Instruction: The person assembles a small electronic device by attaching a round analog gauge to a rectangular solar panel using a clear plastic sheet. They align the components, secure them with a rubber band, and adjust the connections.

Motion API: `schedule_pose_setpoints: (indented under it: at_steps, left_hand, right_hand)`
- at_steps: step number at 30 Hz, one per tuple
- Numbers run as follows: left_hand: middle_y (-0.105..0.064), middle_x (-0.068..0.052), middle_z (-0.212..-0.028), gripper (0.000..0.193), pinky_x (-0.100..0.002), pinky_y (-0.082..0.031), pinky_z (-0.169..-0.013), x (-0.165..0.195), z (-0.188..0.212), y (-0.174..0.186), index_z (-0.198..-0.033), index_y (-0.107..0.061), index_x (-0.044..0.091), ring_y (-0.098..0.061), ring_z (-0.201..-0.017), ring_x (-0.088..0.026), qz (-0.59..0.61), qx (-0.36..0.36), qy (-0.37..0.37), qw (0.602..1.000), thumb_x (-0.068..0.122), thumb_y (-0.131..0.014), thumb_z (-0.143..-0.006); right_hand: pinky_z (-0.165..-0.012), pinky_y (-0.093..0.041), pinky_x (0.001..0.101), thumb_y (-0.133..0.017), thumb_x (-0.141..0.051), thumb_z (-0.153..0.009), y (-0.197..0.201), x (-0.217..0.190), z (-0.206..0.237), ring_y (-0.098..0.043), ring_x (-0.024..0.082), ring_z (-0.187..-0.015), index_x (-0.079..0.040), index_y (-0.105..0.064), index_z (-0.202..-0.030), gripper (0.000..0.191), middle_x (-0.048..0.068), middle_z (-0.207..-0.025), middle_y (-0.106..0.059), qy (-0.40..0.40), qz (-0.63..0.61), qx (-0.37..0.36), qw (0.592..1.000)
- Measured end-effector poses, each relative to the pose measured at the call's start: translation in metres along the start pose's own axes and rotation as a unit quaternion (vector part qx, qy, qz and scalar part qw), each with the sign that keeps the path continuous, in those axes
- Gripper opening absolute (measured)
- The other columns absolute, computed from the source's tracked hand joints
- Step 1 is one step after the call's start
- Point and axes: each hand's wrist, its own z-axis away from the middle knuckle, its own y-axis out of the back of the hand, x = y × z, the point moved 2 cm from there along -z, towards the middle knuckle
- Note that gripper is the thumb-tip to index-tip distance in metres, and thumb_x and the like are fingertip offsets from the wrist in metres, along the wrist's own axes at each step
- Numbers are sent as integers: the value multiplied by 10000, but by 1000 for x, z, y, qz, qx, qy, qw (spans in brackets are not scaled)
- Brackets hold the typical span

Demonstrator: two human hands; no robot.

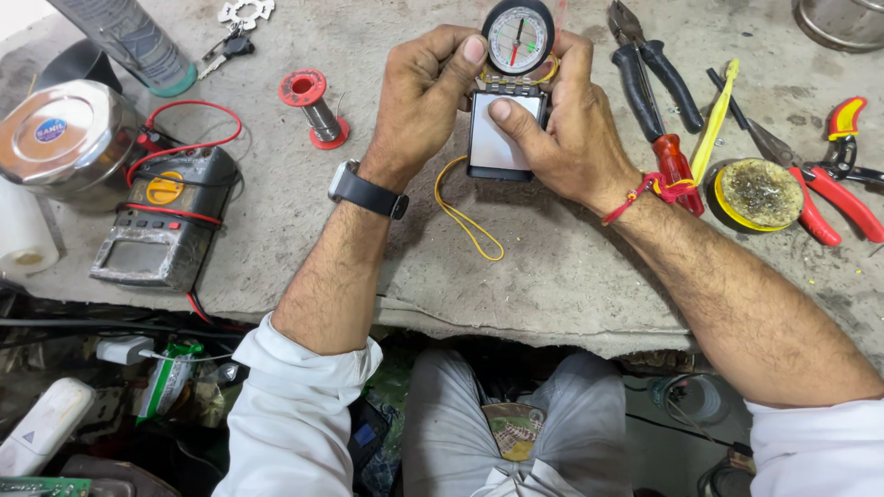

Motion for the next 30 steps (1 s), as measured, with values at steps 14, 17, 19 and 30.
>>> schedule_pose_setpoints:
  at_steps: [14, 17, 19, 30]
  left_hand:
    - [-696, 21, -822, 315, -223, -549, -622, 3, -1, -4, -1128, -741, 7, -611, -711, -36, -43, 6, 0, 999, 298, -631, -1081]
    - [-719, 12, -866, 303, -234, -555, -668, 8, -1, -5, -1130, -722, 1, -625, -764, -40, -101, 6, -31, 994, 283, -613, -1102]
    - [-732, 0, -926, 300, -249, -570, -735, 10, 0, -7, -1171, -705, -1, -645, -839, -49, -85, -5, -58, 995, 272, -589, -1129]
    - [-745, -24, -912, 270, -275, -584, -765, 21, 4, -15, -1203, -688, 21, -693, -844, -102, -158, 30, -80, 984, 255, -580, -1123]
  right_hand:
    - [-962, -506, 351, -595, -334, -1128, 12, -8, -9, -629, 219, -1131, 1, -278, -1542, 620, 155, -1191, -654, -59, -51, -13, 997]
    - [-760, -473, 285, -544, -424, -1087, 16, -3, -13, -568, 107, -838, -16, -509, -1396, 513, 65, -917, -632, -132, -84, 21, 987]
    - [-829, -523, 245, -519, -440, -1137, 19, -1, -15, -619, 50, -926, 11, -602, -1199, 463, -2, -994, -685, -66, -142, 58, 986]
    - [-818, -582, 257, -522, -342, -1174, 18, 11, -7, -656, 64, -914, -13, -587, -1205, 337, 10, -1024, -681, -103, -204, 73, 971]
